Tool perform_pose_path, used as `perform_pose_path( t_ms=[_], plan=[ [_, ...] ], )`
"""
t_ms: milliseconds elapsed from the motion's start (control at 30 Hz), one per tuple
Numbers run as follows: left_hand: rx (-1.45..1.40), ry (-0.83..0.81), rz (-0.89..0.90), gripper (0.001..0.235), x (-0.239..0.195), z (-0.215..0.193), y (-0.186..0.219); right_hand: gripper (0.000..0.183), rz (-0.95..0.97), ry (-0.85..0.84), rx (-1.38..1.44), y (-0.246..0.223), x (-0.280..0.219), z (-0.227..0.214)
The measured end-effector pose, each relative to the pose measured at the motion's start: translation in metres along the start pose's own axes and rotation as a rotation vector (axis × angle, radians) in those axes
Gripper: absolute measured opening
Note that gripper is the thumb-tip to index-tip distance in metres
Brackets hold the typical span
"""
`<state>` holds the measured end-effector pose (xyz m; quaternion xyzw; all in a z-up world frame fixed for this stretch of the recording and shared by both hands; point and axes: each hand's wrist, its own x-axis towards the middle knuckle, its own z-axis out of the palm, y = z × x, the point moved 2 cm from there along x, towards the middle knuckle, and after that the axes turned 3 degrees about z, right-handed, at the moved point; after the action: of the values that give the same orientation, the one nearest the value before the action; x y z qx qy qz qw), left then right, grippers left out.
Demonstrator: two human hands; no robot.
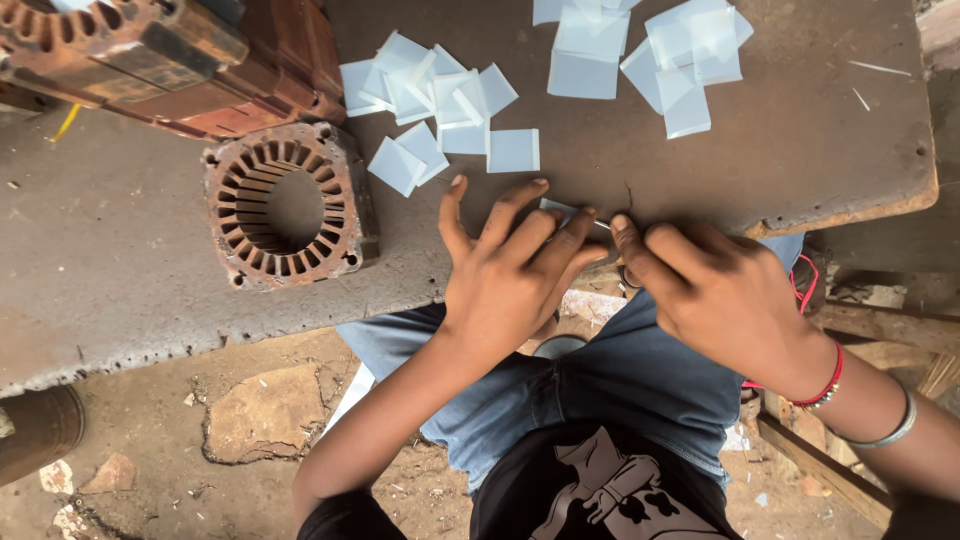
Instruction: The person prepares thin white rectangular insulating strips on a workbench. They fold individual strips and use a small red-handled screwdriver to insert them into the slots of an electric motor stator core.
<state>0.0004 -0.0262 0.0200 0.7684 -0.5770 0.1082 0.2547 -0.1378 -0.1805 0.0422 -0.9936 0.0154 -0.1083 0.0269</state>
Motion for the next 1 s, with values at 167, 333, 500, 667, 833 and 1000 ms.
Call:
perform_pose_path(
  t_ms=[167,333,500,667,833,1000],
  plan=[
    [0.042,-0.005,0.058,0.04,0.0,0.001,-0.001,0.053,-0.3,-0.058,-0.189,0.017,0.0,0.002],
    [0.043,-0.02,0.086,0.047,-0.002,0.002,0.0,0.048,-0.357,-0.067,0.042,0.032,-0.002,0.007],
    [0.077,-0.062,0.095,0.045,-0.017,-0.005,0.002,0.057,-0.119,-0.094,0.291,0.04,-0.007,0.011],
    [0.107,-0.077,0.162,0.035,-0.029,-0.006,-0.001,0.059,-0.159,-0.07,0.195,0.024,-0.001,0.003],
    [0.19,-0.028,0.27,0.037,-0.036,-0.001,-0.005,0.063,0.007,-0.055,0.089,0.011,0.004,-0.005],
    [0.31,-0.018,0.192,0.042,-0.027,-0.004,-0.007,0.044,0.29,0.191,0.575,0.017,-0.006,0.0]
  ],
)
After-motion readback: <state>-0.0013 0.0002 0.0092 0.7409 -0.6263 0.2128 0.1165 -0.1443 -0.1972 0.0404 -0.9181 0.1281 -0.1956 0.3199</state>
